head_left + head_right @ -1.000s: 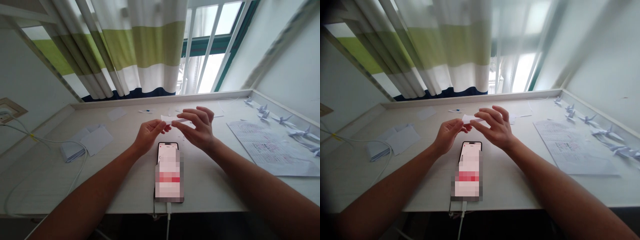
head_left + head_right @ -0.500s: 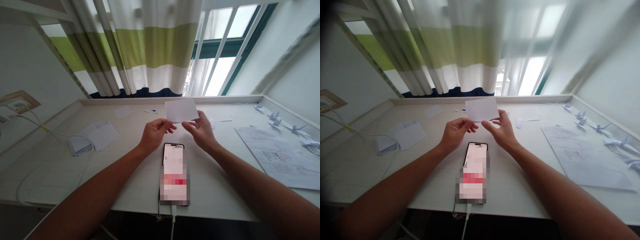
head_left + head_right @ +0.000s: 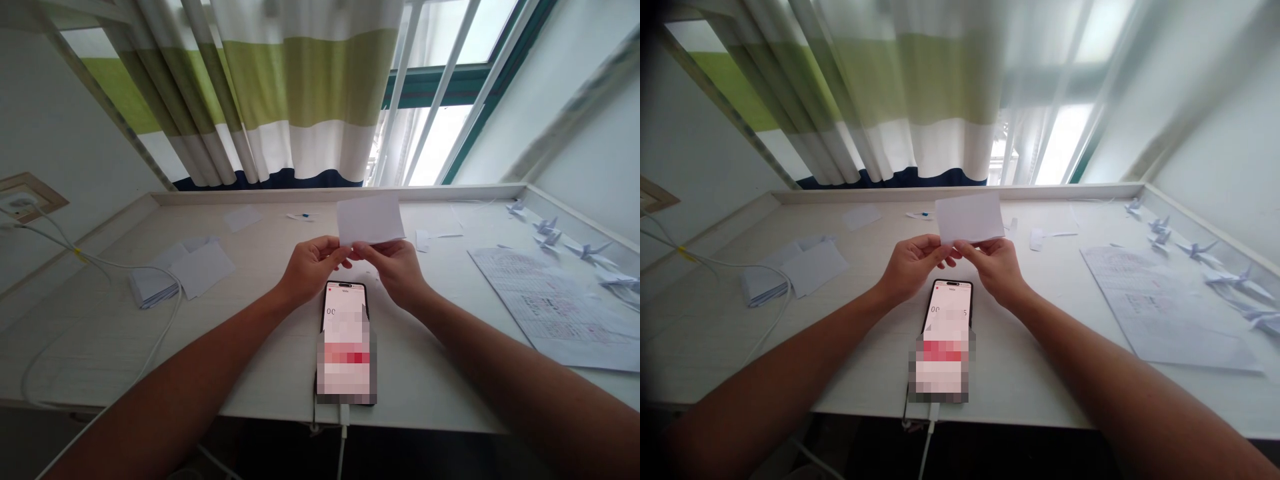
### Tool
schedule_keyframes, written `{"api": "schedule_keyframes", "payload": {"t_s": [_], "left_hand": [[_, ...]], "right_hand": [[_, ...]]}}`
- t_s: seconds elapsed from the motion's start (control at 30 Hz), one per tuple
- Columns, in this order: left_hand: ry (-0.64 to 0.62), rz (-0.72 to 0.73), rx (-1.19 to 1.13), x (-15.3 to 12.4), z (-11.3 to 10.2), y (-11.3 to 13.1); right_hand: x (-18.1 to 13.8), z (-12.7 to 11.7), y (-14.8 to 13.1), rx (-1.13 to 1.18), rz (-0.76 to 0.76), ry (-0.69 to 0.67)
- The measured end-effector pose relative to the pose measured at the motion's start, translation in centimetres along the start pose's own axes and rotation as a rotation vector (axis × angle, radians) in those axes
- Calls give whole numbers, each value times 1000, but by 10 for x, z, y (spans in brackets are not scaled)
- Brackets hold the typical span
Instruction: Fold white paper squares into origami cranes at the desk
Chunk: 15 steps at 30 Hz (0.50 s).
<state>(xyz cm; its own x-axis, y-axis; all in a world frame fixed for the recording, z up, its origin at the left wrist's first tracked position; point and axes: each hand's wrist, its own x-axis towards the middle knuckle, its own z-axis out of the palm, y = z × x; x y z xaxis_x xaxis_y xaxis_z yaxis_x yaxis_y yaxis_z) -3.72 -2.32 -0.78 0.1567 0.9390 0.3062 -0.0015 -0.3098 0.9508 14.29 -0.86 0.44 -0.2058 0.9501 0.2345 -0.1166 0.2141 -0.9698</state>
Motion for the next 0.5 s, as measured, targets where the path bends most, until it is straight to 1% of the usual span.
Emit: {"api": "schedule_keyframes", "payload": {"t_s": [0.1,0.3,0.5], "left_hand": [[16,-25,5,0,0,2],[34,-45,4,-1,2,7],[65,-77,-50,0,2,9]], "right_hand": [[-1,1,1,-1,10,-10],[-2,2,2,11,-8,-74],[-3,5,2,22,12,-89]]}}
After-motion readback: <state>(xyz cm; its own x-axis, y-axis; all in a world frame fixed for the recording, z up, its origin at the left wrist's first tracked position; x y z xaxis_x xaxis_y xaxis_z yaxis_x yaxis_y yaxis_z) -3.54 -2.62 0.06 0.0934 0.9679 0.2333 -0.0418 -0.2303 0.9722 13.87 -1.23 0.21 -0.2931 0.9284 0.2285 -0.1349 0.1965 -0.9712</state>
